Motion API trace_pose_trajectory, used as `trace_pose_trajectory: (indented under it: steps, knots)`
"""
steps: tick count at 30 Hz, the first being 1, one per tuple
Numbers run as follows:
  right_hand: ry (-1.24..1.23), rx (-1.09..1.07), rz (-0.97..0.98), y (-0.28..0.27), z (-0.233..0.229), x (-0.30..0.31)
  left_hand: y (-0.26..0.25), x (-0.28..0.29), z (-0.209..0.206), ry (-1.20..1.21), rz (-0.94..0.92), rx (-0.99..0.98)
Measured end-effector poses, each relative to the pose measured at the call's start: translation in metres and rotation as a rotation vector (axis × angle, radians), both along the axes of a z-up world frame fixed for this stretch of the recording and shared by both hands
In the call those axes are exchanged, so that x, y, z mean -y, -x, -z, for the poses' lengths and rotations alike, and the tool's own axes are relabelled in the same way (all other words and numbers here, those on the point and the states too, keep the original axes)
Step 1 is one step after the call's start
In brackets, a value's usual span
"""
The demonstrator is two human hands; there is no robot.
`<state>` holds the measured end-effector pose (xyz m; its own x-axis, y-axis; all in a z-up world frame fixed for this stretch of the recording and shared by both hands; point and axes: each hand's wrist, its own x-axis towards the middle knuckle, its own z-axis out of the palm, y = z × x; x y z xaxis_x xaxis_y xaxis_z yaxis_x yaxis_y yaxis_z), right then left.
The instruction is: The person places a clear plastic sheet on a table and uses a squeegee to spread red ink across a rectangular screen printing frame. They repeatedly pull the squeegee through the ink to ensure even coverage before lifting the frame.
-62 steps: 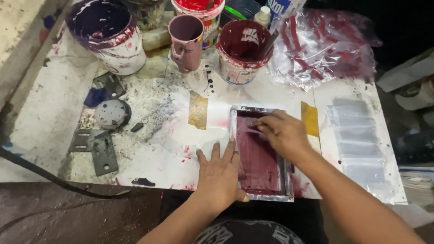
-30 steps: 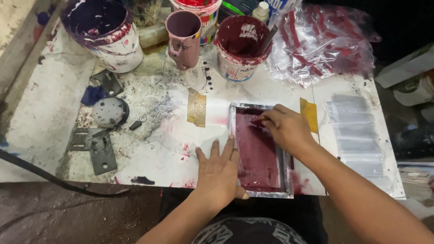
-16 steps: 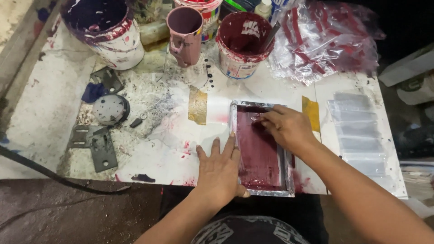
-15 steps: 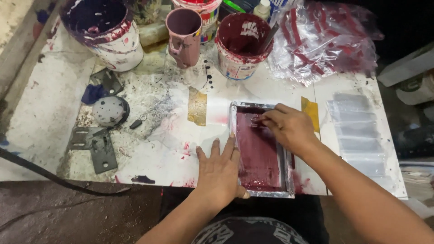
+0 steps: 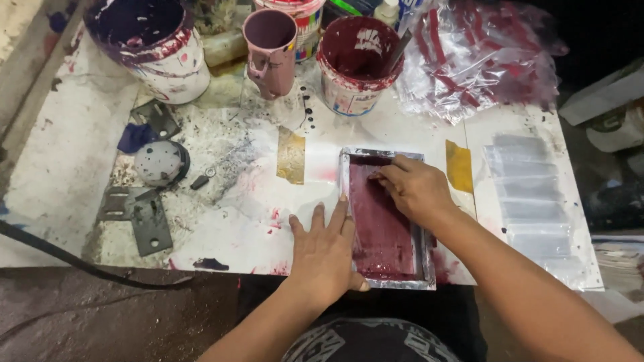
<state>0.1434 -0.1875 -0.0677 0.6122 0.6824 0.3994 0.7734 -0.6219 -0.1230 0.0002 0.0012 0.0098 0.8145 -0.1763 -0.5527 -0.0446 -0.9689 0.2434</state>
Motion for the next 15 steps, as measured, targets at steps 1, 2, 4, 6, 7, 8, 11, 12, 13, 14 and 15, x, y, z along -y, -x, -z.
trace_pose_trajectory:
  steps: [1, 2, 4, 6, 7, 8, 11, 12, 13, 14, 15]
  knots:
    - [0.002, -0.005, 0.002, 0.008, -0.006, 0.0, 0.001, 0.001, 0.008, 0.002, 0.002, -0.005]
    - [0.065, -0.095, -0.004, 0.017, -0.012, -0.001, 0.003, 0.001, 0.015, -0.011, -0.003, 0.053]
    - [0.131, -0.185, -0.008, 0.044, -0.011, 0.011, 0.002, 0.002, 0.02, -0.02, -0.006, 0.111]
    - [0.238, -0.232, -0.069, 0.085, 0.005, 0.035, 0.002, 0.0, 0.015, -0.016, 0.006, 0.075]
    - [0.24, -0.228, -0.072, 0.107, -0.005, 0.035, 0.003, 0.0, 0.015, -0.015, 0.002, 0.078]
    - [0.185, -0.216, -0.114, 0.129, -0.015, 0.035, 0.003, -0.001, 0.015, 0.004, 0.001, 0.074]
    - [0.094, -0.175, -0.164, 0.155, -0.028, 0.032, 0.001, -0.001, 0.009, 0.005, -0.011, 0.032]
    - [0.059, -0.147, -0.167, 0.158, -0.031, 0.032, 0.0, 0.001, 0.006, -0.012, -0.017, -0.007]
    - [0.056, -0.138, -0.159, 0.159, -0.034, 0.03, 0.002, 0.001, 0.01, -0.015, -0.008, 0.002]
    - [0.015, -0.182, -0.147, 0.16, -0.037, 0.029, 0.004, 0.001, 0.014, 0.005, -0.007, 0.04]
    - [-0.028, -0.222, -0.149, 0.159, -0.041, 0.027, 0.006, 0.0, 0.017, 0.021, -0.017, 0.081]
